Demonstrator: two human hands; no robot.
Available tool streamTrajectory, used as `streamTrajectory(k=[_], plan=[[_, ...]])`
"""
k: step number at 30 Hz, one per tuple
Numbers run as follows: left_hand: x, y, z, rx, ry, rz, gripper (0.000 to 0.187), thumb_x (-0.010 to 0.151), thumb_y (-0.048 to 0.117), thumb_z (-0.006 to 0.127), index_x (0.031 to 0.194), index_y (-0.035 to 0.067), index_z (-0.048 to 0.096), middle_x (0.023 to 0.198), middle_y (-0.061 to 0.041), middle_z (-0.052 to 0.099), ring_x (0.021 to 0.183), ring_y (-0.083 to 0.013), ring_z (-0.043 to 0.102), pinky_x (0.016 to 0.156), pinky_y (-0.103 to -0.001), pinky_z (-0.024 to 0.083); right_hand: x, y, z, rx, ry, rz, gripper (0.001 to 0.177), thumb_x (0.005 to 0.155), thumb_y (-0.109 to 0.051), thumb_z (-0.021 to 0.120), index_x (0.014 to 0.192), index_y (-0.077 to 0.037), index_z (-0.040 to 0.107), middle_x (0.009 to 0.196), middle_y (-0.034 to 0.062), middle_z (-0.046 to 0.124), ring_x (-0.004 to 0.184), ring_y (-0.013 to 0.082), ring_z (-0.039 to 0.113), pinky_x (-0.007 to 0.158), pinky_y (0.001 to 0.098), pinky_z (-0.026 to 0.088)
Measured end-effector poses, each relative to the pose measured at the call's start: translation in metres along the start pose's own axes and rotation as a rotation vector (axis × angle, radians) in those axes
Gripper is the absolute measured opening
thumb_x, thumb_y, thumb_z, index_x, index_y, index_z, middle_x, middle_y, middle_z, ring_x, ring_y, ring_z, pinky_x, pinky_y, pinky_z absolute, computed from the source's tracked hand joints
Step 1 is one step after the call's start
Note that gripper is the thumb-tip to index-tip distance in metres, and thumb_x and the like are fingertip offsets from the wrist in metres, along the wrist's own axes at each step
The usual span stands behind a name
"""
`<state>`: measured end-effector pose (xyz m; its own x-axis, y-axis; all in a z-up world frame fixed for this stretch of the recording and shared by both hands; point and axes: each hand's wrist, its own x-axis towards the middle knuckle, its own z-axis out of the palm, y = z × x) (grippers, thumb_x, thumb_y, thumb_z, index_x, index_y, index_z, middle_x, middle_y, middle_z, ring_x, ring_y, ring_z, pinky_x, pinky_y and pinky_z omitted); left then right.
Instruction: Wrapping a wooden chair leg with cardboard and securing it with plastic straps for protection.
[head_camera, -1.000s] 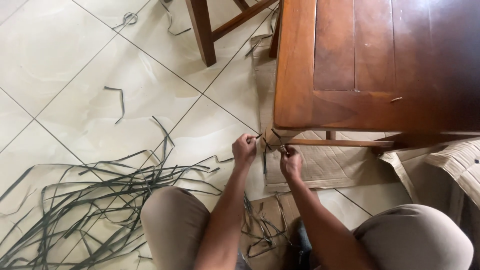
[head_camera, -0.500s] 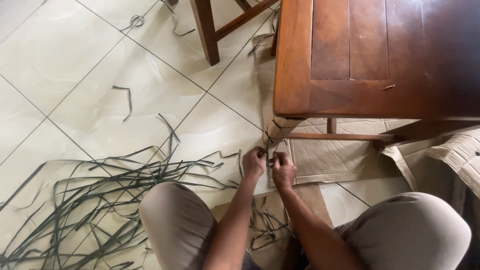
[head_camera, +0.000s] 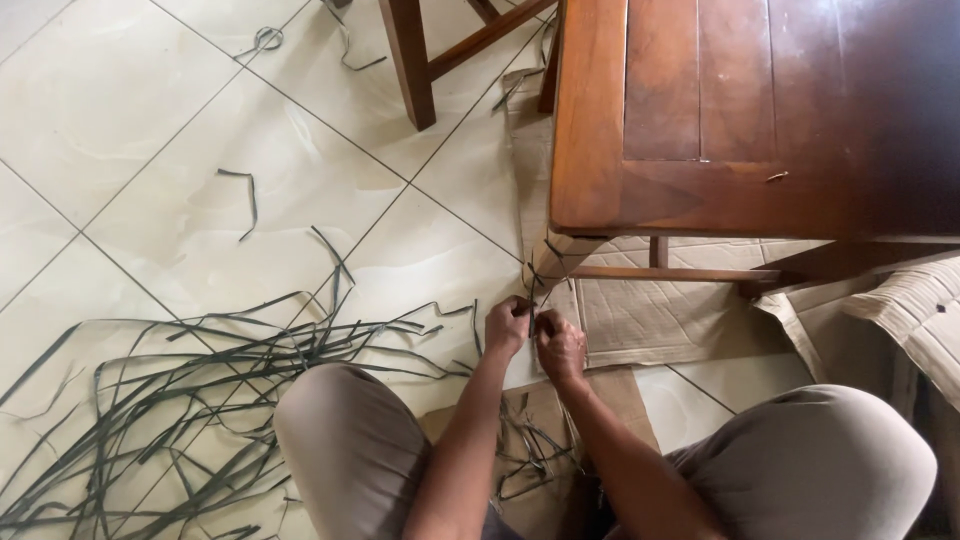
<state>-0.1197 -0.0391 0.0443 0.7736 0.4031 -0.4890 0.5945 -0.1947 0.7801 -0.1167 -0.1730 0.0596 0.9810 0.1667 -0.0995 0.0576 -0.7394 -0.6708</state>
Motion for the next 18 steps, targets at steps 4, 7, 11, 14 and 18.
streamTrajectory(k=[4,7,11,14,18], plan=[[0.000,-0.009,-0.006,-0.177,-0.068,0.083,0.028,0.091,0.033,0.066,0.108,0.013,0.077,0.097,-0.018,0.075,0.099,-0.0395,0.071,0.087,-0.053,0.055,0.004,0.010,0.010,-0.047,-0.086,0.049,0.023,0.085,-0.030,0.070,0.108,-0.031,0.071,0.092,0.0059,0.079,0.094,0.0321,0.075,0.086,0.0475,0.058],[0.003,-0.013,-0.007,-0.169,-0.073,0.078,0.026,0.087,0.034,0.071,0.105,0.017,0.078,0.093,-0.014,0.076,0.093,-0.0328,0.073,0.085,-0.048,0.057,0.005,0.019,0.017,-0.059,-0.125,0.034,0.030,0.083,-0.032,0.072,0.113,-0.029,0.072,0.093,0.0070,0.079,0.094,0.0327,0.075,0.086,0.0488,0.057],[0.003,-0.014,-0.007,-0.224,-0.092,0.078,0.021,0.082,0.029,0.076,0.099,0.018,0.081,0.081,-0.011,0.074,0.080,-0.0233,0.072,0.077,-0.042,0.058,0.004,0.026,0.024,-0.195,-0.216,-0.045,0.037,0.080,-0.026,0.074,0.117,-0.026,0.073,0.091,0.0075,0.080,0.094,0.0334,0.076,0.088,0.0510,0.057],[-0.001,-0.010,-0.009,-0.170,-0.076,0.114,0.020,0.078,0.026,0.074,0.096,0.018,0.082,0.090,-0.012,0.077,0.092,-0.0327,0.074,0.082,-0.048,0.058,-0.005,0.022,0.027,-0.079,-0.121,-0.029,0.024,0.081,-0.029,0.073,0.105,-0.025,0.075,0.084,0.0104,0.077,0.086,0.0365,0.075,0.079,0.0516,0.058],[-0.006,-0.002,-0.015,-0.083,-0.027,0.163,0.020,0.080,0.025,0.072,0.095,0.019,0.082,0.091,-0.012,0.077,0.094,-0.0366,0.073,0.083,-0.050,0.060,-0.003,0.009,0.009,0.033,-0.007,0.034,0.016,0.087,-0.031,0.069,0.100,-0.025,0.077,0.080,0.0108,0.076,0.084,0.0371,0.074,0.075,0.0535,0.056]])
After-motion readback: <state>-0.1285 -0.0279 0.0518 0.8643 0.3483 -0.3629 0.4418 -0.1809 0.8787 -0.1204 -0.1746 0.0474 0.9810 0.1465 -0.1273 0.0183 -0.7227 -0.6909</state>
